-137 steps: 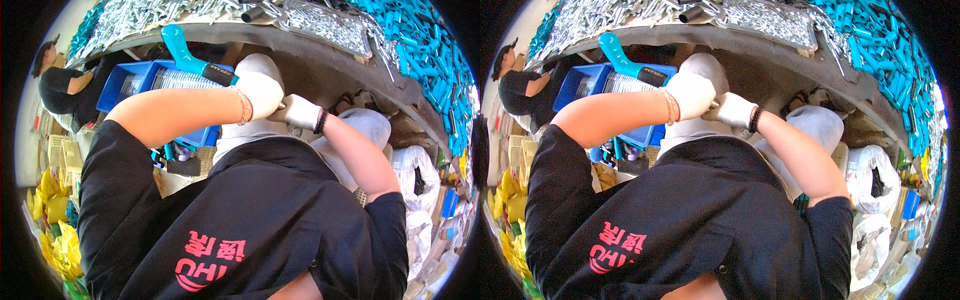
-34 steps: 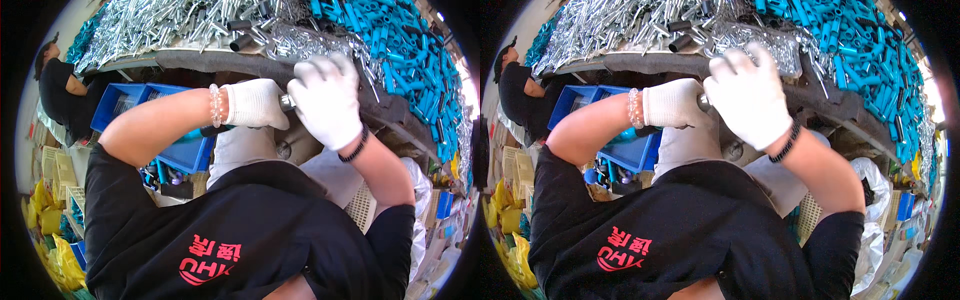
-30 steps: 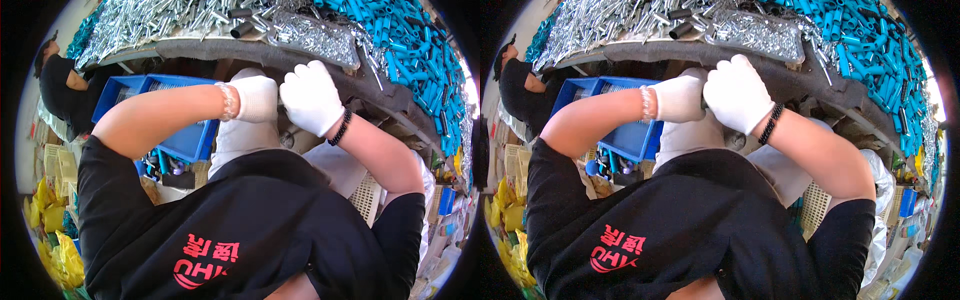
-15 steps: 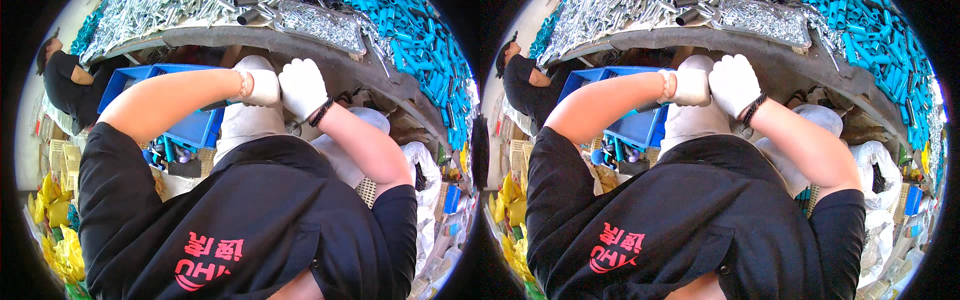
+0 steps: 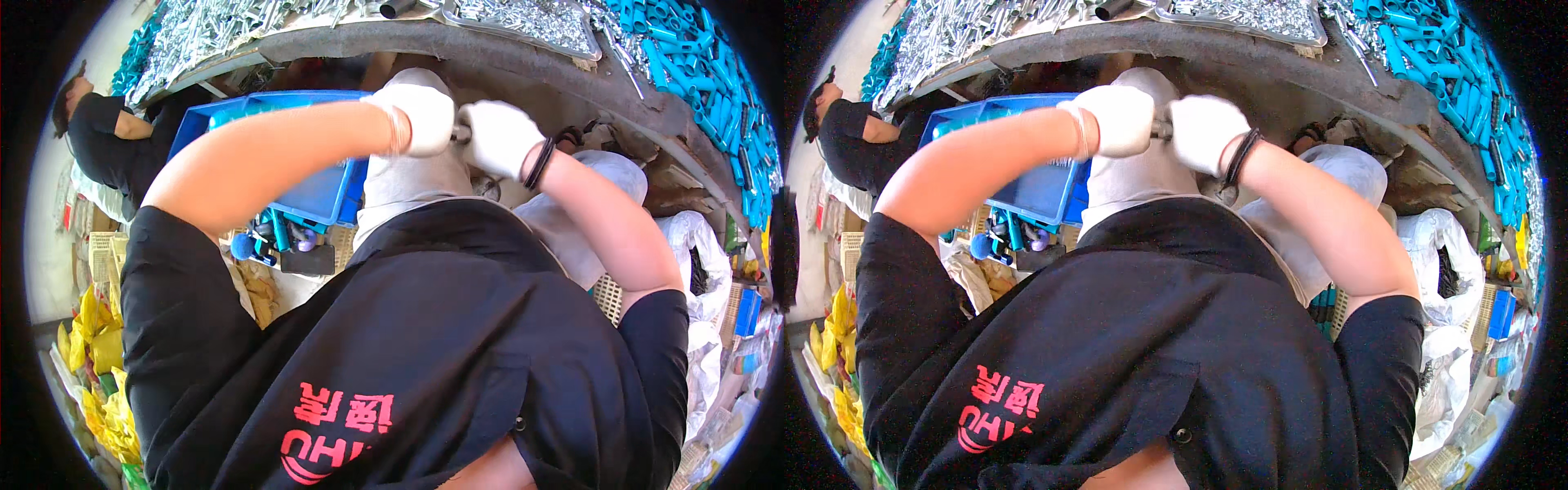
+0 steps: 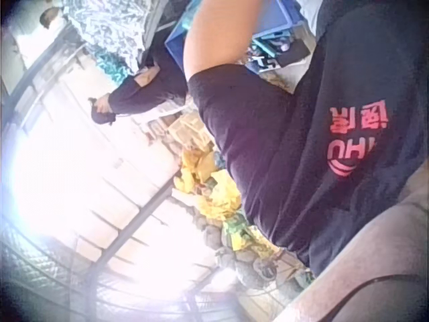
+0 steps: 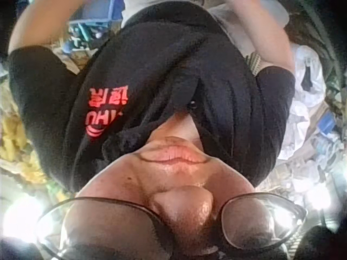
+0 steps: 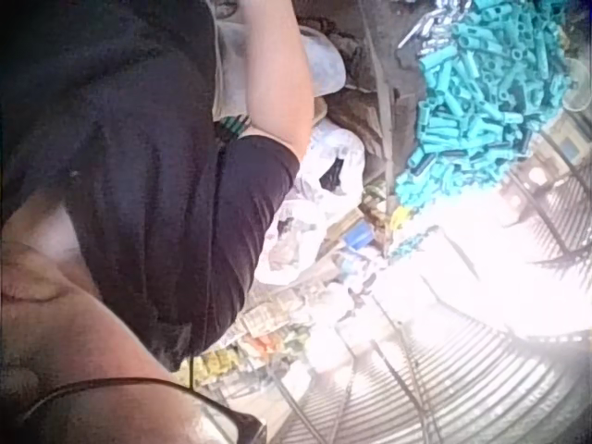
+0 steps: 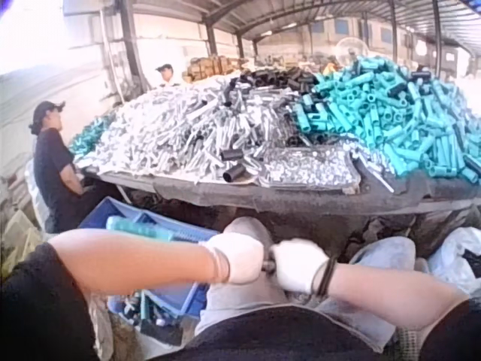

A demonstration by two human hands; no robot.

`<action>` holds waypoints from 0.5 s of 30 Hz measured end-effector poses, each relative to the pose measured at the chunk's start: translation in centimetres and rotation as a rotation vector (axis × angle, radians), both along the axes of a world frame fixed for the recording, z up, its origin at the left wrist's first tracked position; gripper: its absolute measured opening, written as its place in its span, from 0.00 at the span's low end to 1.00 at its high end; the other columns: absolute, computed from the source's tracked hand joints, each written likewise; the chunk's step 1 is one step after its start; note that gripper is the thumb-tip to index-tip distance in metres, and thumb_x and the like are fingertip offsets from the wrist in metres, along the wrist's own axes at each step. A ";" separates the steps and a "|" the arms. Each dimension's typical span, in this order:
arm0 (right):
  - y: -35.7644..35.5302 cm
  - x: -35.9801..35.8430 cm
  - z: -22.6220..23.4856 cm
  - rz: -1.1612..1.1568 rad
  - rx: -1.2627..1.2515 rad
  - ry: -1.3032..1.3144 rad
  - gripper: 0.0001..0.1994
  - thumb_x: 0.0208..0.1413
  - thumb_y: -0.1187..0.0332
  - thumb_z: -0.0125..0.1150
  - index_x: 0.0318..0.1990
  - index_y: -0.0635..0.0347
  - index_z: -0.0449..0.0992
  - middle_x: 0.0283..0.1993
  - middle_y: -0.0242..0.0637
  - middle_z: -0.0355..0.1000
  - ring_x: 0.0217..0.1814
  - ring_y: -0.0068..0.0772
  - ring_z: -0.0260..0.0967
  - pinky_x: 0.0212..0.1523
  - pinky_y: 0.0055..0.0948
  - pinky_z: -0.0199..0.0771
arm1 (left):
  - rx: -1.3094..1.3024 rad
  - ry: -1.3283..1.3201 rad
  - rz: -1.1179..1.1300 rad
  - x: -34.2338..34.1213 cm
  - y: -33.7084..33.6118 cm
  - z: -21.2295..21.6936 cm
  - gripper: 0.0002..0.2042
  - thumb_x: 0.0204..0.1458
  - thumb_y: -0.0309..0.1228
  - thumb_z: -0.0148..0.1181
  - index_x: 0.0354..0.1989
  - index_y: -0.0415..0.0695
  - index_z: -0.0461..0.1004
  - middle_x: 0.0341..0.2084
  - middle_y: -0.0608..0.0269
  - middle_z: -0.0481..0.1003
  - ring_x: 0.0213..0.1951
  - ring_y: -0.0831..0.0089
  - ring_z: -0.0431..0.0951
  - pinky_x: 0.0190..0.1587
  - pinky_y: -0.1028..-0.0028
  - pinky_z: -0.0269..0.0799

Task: The person assembles tools by inserting metal rods and springs into metal tubes, attaching plastic handles, fastening components with pins by hand, and placing the assembled items into a basket.

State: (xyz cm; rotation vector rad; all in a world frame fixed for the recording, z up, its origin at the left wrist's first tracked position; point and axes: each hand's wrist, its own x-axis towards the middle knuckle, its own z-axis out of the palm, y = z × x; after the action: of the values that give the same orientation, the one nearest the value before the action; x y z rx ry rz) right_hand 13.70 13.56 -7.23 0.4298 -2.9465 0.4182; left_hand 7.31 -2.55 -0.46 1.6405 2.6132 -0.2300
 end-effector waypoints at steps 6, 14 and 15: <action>-1.4 1.1 3.7 0.040 0.408 0.194 0.07 0.49 0.64 0.60 0.26 0.53 0.82 0.30 0.40 0.78 0.39 0.42 0.75 0.39 0.41 0.71 | -0.209 -0.351 -0.145 -1.3 -0.3 0.3 0.11 0.40 0.31 0.57 0.25 0.36 0.81 0.23 0.43 0.79 0.27 0.50 0.80 0.34 0.56 0.75; 0.0 0.4 0.5 -0.052 -0.889 -0.918 0.11 0.54 0.65 0.62 0.21 0.56 0.77 0.18 0.33 0.69 0.17 0.26 0.63 0.21 0.31 0.59 | 0.002 0.121 -0.025 1.5 0.2 0.9 0.09 0.45 0.32 0.58 0.27 0.44 0.83 0.26 0.49 0.80 0.31 0.52 0.83 0.36 0.57 0.78; -0.1 0.7 1.0 -0.041 -1.156 -1.125 0.11 0.56 0.67 0.63 0.23 0.52 0.70 0.17 0.22 0.57 0.17 0.18 0.51 0.20 0.26 0.47 | 0.002 0.121 -0.024 1.5 0.2 1.2 0.09 0.45 0.32 0.58 0.27 0.44 0.83 0.26 0.49 0.80 0.31 0.52 0.83 0.36 0.57 0.78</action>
State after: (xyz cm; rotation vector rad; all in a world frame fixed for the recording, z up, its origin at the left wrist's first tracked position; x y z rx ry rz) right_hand 14.43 13.44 -6.24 -0.1009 -2.6896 2.8193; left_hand 8.76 -2.36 0.69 1.7109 2.6815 -0.3379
